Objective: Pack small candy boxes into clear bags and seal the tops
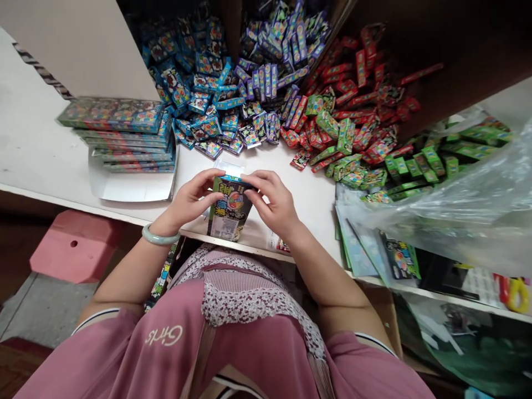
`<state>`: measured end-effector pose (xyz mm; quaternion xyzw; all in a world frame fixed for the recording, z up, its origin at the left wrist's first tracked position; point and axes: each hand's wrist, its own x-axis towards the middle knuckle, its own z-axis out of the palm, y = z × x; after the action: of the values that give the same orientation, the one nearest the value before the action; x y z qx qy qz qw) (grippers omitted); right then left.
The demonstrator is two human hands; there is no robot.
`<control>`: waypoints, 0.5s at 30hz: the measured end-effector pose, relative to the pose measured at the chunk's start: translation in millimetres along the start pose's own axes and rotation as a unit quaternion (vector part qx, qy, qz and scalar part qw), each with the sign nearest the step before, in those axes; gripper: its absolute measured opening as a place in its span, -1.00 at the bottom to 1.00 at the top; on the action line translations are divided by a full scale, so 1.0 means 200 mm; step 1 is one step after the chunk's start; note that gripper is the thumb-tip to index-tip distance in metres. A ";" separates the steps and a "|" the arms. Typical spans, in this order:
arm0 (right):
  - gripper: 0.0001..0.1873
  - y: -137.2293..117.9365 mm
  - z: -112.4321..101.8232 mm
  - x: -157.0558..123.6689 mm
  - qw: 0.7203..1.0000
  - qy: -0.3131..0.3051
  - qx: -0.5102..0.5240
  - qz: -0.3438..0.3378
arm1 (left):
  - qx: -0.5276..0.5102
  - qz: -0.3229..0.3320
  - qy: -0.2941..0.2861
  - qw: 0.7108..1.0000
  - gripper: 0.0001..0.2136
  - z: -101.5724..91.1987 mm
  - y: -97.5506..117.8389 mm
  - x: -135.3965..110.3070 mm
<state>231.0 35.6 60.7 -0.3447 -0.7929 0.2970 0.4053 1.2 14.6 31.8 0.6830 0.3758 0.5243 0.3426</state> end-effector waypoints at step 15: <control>-0.85 0.02 0.02 0.02 0.983 0.063 0.136 0.106 | 0.015 0.018 0.090 0.996 -0.77 0.06 0.02 0.05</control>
<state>227.8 41.0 57.4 -0.3868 -0.6765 0.4213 0.4639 15.3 21.0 36.7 0.6451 0.4009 0.5835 0.2877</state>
